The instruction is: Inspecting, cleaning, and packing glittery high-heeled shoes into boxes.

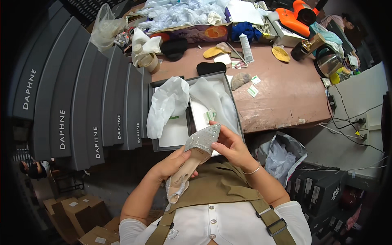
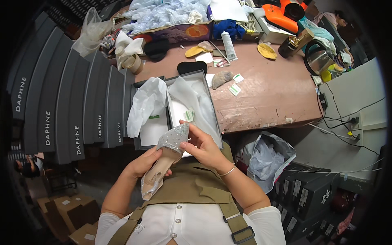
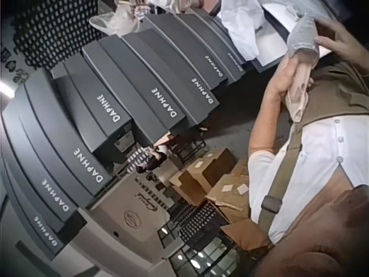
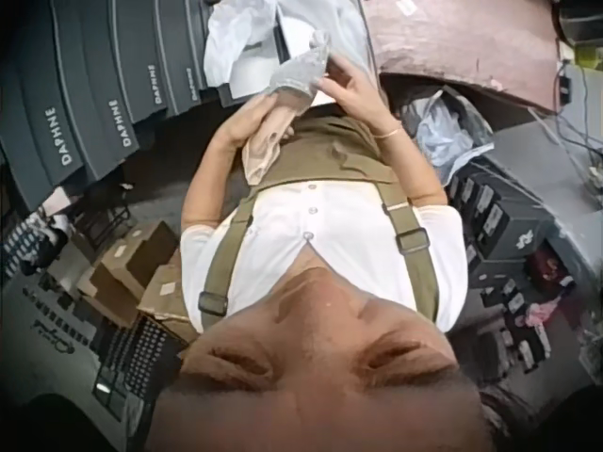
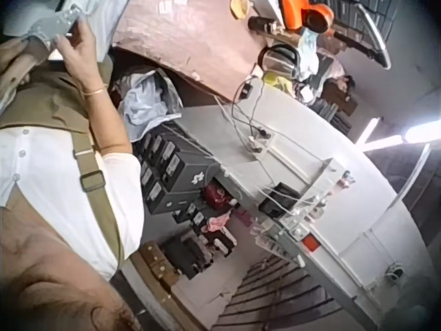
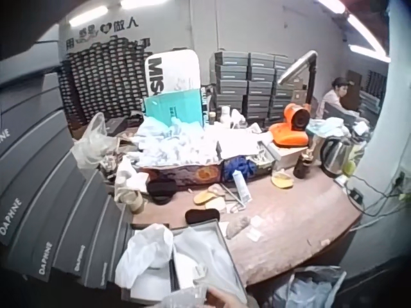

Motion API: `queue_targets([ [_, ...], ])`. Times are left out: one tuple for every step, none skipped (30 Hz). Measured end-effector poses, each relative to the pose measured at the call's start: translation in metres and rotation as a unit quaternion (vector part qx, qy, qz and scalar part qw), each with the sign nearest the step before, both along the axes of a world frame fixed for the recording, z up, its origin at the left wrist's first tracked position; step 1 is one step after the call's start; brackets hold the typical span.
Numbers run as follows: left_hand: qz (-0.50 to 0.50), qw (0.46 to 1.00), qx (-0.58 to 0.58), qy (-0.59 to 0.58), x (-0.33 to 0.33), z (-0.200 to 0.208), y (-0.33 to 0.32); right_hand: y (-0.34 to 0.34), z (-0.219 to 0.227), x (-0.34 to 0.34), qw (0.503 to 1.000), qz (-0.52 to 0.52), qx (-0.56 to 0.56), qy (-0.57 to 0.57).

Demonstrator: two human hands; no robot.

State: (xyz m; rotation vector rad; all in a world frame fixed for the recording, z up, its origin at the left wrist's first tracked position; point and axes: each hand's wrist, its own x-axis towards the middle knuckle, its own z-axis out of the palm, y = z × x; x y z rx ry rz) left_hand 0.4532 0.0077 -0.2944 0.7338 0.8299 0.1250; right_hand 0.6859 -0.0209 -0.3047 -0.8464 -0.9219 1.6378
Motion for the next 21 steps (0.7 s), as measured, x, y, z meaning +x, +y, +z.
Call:
queue_targets([
  [-0.005, 1.000, -0.007, 0.002, -0.002, -0.001, 0.000, -0.003, -0.001, 0.001, 1.000, 0.014, -0.017, 0.010],
  [-0.011, 1.000, -0.005, 0.001, -0.004, -0.003, -0.002, -0.007, -0.004, 0.001, 1.000, 0.018, -0.021, -0.004],
  [-0.017, 1.000, -0.001, 0.001, -0.006, -0.004, -0.004, -0.011, -0.007, 0.001, 0.999, 0.024, -0.024, -0.017],
  [-0.021, 1.000, 0.002, 0.001, -0.007, -0.005, -0.006, -0.014, -0.009, 0.001, 0.999, 0.031, -0.026, -0.030],
  [-0.021, 1.000, -0.013, 0.002, -0.008, -0.007, -0.008, -0.015, -0.010, 0.001, 0.998, 0.035, -0.039, -0.025],
  [-0.021, 0.999, -0.028, 0.002, -0.009, -0.010, -0.010, -0.017, -0.009, 0.001, 0.998, 0.039, -0.051, -0.020],
  [-0.021, 0.999, -0.042, 0.003, -0.010, -0.013, -0.012, -0.018, -0.008, 0.001, 0.997, 0.043, -0.063, -0.015],
  [-0.024, 0.999, -0.043, 0.003, -0.012, -0.015, -0.013, -0.019, -0.008, 0.000, 0.996, 0.047, -0.075, -0.009],
  [-0.025, 0.999, -0.041, 0.002, -0.014, -0.016, -0.014, -0.020, -0.008, 0.001, 0.996, 0.050, -0.069, -0.015],
  [-0.027, 0.999, -0.039, 0.001, -0.015, -0.017, -0.014, -0.021, -0.008, 0.001, 0.996, 0.052, -0.062, -0.021],
  [-0.028, 0.999, -0.038, 0.001, -0.015, -0.015, -0.014, -0.023, -0.009, 0.001, 0.997, 0.055, -0.056, -0.027],
  [-0.030, 0.999, -0.037, 0.000, -0.015, -0.013, -0.013, -0.024, -0.011, 0.000, 0.997, 0.048, -0.045, -0.032],
  [-0.031, 0.999, -0.035, 0.000, -0.015, -0.012, -0.013, -0.025, -0.013, -0.001, 0.998, 0.041, -0.035, -0.037],
  [-0.030, 0.998, -0.053, -0.002, -0.016, -0.012, -0.014, -0.025, -0.015, -0.002, 0.998, 0.033, -0.024, -0.042],
  [-0.029, 0.997, -0.073, -0.003, -0.017, -0.012, -0.013, -0.025, -0.015, -0.003, 0.998, 0.035, -0.028, -0.045],
  [-0.029, 0.995, -0.092, -0.005, -0.018, -0.012, -0.013, -0.024, -0.014, -0.003, 0.998, 0.037, -0.032, -0.049],
  [-0.028, 0.994, -0.106, -0.001, -0.018, -0.012, -0.013, -0.024, -0.014, -0.003, 0.997, 0.038, -0.035, -0.053],
  [-0.027, 0.993, -0.118, 0.003, -0.018, -0.011, -0.013, -0.024, -0.014, -0.004, 0.997, 0.037, -0.035, -0.055],
  [-0.025, 0.991, -0.130, 0.006, -0.019, -0.011, -0.013, -0.024, -0.015, -0.005, 0.997, 0.036, -0.035, -0.056],
  [-0.028, 0.993, -0.115, 0.004, -0.020, -0.012, -0.014, -0.024, -0.015, -0.005, 0.997, 0.035, -0.035, -0.058],
  [-0.031, 0.995, -0.098, 0.001, -0.021, -0.013, -0.013, -0.024, -0.014, -0.006, 0.997, 0.035, -0.032, -0.059],
])
